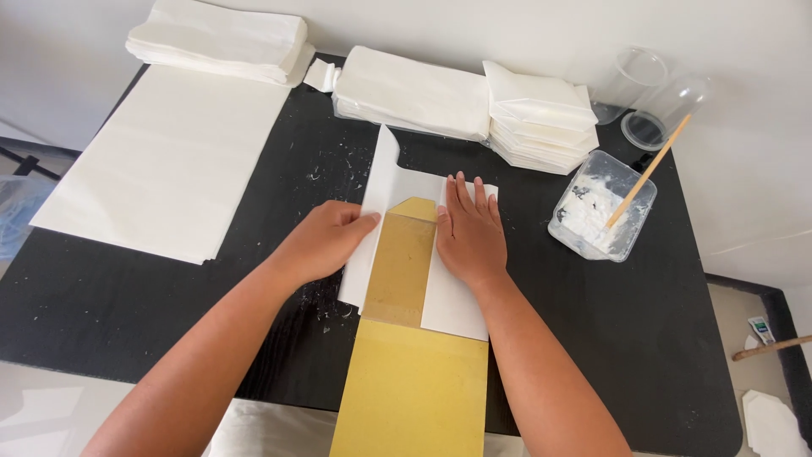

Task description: Assembling a paper bag by folding paper around a template and applying glue with a brush.

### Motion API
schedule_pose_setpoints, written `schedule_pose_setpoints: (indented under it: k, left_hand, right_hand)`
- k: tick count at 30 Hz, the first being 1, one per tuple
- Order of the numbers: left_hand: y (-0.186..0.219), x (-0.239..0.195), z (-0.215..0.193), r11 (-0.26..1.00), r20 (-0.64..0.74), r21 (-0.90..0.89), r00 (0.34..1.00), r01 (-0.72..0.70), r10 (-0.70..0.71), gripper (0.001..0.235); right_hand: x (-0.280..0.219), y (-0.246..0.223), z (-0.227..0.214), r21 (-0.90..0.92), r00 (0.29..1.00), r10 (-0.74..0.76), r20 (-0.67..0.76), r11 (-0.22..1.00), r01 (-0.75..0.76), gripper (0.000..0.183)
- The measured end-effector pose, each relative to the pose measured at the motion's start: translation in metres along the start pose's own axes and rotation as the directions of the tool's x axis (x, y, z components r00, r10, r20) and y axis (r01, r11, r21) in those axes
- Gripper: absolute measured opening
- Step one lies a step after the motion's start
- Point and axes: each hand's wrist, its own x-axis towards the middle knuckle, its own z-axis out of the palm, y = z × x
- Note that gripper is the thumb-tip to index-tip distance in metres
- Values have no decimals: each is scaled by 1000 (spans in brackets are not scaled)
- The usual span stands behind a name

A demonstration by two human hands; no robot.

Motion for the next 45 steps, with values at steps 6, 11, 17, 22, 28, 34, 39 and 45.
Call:
schedule_pose_setpoints:
  k: [6, 11, 17, 22, 28, 34, 39, 45]
  left_hand:
    - [41, -10, 23, 991, 62, 59, 991, -119, 116, 40]
    - [34, 10, 56, 978, 99, 150, 986, -147, 133, 37]
    - [17, 27, 84, 952, 109, 261, 985, -161, 137, 35]
    - [28, 20, 85, 911, 83, 383, 988, -153, 131, 34]
    - [32, 13, 76, 887, 142, 408, 975, -217, 173, 42]
    - [30, 3, 72, 855, 245, 418, 944, -307, 219, 29]
    - [15, -11, 85, 702, 258, 541, 886, -464, 387, 20]
    - [23, -11, 73, 415, 310, 706, 777, -574, 548, 43]
  right_hand:
    - [3, 6, 7, -36, 999, -19, -25, 999, 18, 60]
    - [3, 8, 9, -45, 999, -15, -35, 999, 13, 61]
    - [5, 13, 12, -28, 998, -47, -42, 999, 46, 61]
    - [4, 11, 8, 19, 998, -51, -30, 998, 51, 61]
    - [2, 10, 5, 75, 998, -46, -41, 996, 49, 61]
    - [5, 22, 7, 276, 997, -48, -61, 959, 63, 68]
    - [-15, 15, -11, 580, 994, 33, -108, 814, 36, 74]
    - [-8, 32, 1, 653, 976, 26, -218, 747, 126, 68]
